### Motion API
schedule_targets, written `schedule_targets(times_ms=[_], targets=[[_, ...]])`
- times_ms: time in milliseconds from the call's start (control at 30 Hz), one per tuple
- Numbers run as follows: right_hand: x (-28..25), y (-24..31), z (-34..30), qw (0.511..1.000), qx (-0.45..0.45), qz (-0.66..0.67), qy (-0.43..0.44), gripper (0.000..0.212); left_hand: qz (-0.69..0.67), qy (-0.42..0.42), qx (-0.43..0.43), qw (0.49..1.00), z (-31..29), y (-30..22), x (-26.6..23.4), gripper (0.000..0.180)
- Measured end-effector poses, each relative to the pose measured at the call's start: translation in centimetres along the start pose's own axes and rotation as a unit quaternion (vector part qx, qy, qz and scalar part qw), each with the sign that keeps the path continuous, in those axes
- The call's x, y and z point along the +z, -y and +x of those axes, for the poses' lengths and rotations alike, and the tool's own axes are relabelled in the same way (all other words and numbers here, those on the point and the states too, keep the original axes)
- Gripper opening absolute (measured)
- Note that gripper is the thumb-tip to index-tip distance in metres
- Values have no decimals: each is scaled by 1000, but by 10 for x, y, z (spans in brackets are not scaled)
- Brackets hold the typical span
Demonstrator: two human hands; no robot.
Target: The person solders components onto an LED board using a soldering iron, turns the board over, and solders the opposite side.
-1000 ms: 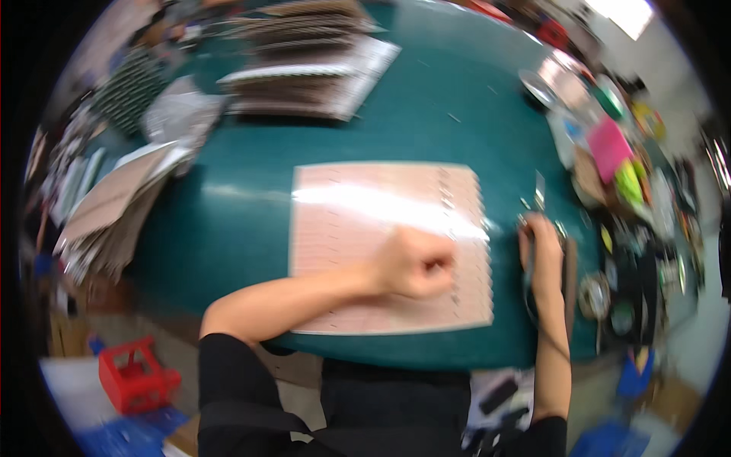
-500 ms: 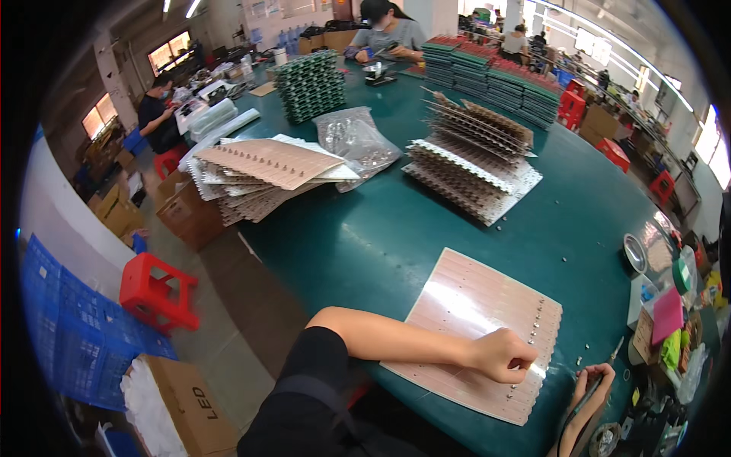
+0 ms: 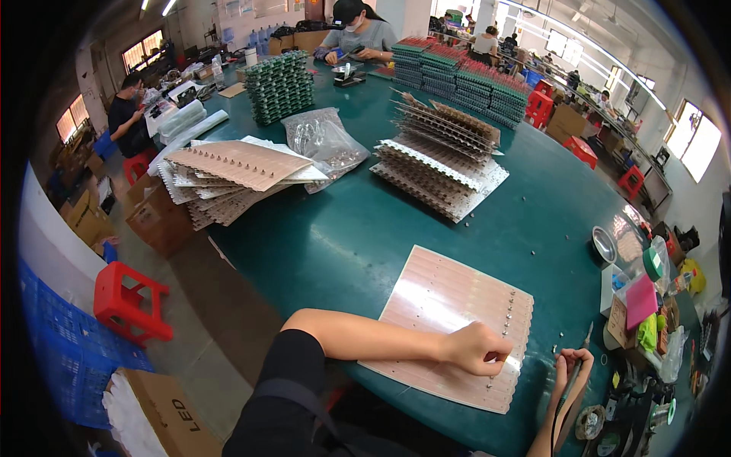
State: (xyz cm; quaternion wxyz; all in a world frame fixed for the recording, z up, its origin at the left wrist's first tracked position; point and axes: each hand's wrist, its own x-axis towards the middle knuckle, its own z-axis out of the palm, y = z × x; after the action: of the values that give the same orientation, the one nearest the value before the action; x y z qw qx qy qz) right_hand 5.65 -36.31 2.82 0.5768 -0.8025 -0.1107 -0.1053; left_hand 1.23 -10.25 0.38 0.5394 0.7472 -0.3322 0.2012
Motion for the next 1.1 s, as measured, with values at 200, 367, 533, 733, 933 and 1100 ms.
schedule_targets(times_ms=[200,367,533,733,933,1100], targets=[[-12,6,-24,998,-6,31,54,25,-19,27,-35,999,-4,1,3,8],[17,18,-67,998,-11,46,35,39,-4,37,-29,999,4,7,-9,10],[38,31,-90,993,-82,-71,46,25,-2,53,-33,998,10,9,-16,5],[38,14,-101,985,-124,-93,80,32,-1,58,-20,998,8,12,-2,6],[48,24,-97,985,-109,-97,94,30,-7,63,-16,998,1,9,-1,6],[53,18,-97,980,-132,-100,111,28,-9,53,-4,999,-1,9,0,6]])
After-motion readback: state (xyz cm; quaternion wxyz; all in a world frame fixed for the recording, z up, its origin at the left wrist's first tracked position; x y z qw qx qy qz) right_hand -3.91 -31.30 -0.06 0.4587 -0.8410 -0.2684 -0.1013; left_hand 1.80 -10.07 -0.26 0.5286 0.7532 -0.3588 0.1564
